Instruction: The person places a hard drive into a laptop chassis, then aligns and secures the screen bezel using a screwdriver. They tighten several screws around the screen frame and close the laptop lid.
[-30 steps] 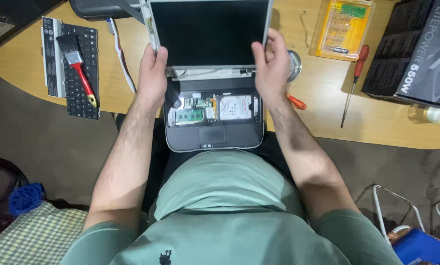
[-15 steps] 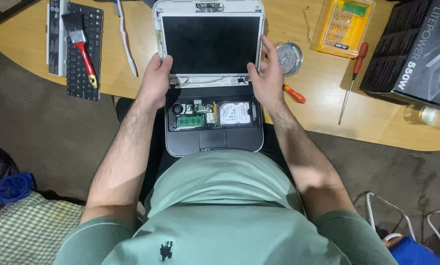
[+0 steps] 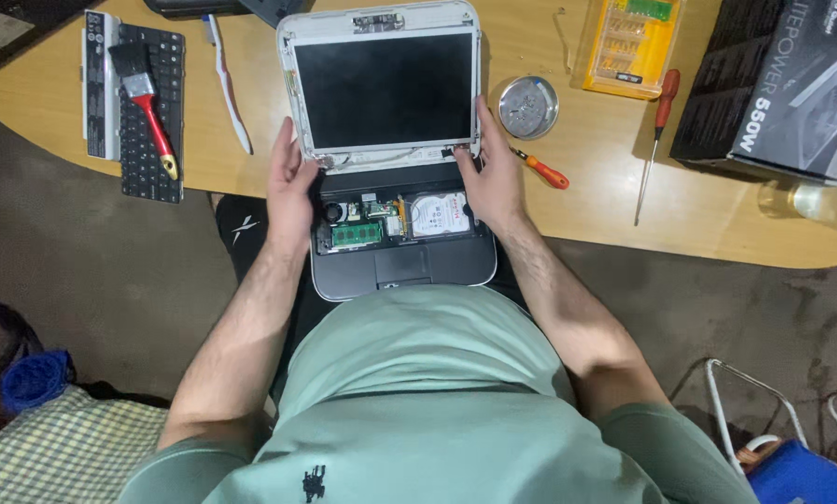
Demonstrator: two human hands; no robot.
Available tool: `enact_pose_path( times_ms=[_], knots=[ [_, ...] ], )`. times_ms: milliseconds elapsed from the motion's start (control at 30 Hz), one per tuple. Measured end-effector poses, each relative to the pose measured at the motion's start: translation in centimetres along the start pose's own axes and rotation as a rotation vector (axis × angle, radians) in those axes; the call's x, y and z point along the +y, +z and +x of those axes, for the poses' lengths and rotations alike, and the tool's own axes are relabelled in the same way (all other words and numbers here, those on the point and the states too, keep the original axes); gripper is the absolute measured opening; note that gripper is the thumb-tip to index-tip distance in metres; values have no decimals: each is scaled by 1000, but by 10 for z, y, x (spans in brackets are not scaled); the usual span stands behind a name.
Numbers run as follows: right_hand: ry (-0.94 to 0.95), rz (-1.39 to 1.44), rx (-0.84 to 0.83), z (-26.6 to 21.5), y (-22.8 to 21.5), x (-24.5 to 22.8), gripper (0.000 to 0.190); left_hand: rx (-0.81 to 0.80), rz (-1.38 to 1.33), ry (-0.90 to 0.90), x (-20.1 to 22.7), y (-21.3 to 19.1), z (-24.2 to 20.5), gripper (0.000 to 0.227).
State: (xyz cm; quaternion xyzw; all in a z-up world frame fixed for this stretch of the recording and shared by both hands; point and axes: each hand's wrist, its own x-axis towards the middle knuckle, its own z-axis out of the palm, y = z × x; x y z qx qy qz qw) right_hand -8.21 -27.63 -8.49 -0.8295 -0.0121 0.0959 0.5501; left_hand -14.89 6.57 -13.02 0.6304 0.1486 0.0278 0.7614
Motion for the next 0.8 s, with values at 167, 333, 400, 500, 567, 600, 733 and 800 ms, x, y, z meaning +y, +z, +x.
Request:
enact_pose_path(
  times_ms=[167, 333, 400, 500, 567, 600, 733, 800],
  knots=[
    [10, 215, -12, 12, 0, 29, 85, 35, -42, -55, -1, 1, 7, 70],
    [50, 200, -71, 19, -11, 34, 79, 104, -59, -116, -1, 5, -9, 66],
    [104, 216, -89, 13, -19, 32, 76, 134, -36, -134, 0, 13, -25, 74],
    [190, 100, -89, -2, -25, 20, 67, 161, 44, -144, -12, 5, -33, 66],
    [206, 75, -94, -6, -32, 24, 68, 150, 126, -153, -12, 8, -35, 62],
    [218, 53, -95, -9, -35, 26, 68, 135, 212, -158, -12, 8, -37, 58],
    [206, -41, -126, -1, -37, 14, 64, 94, 432, -155, -5, 3, -22, 59],
    [204, -115, -119, 2, -37, 12, 59, 113, 595, -123, -3, 3, -18, 54]
  ],
)
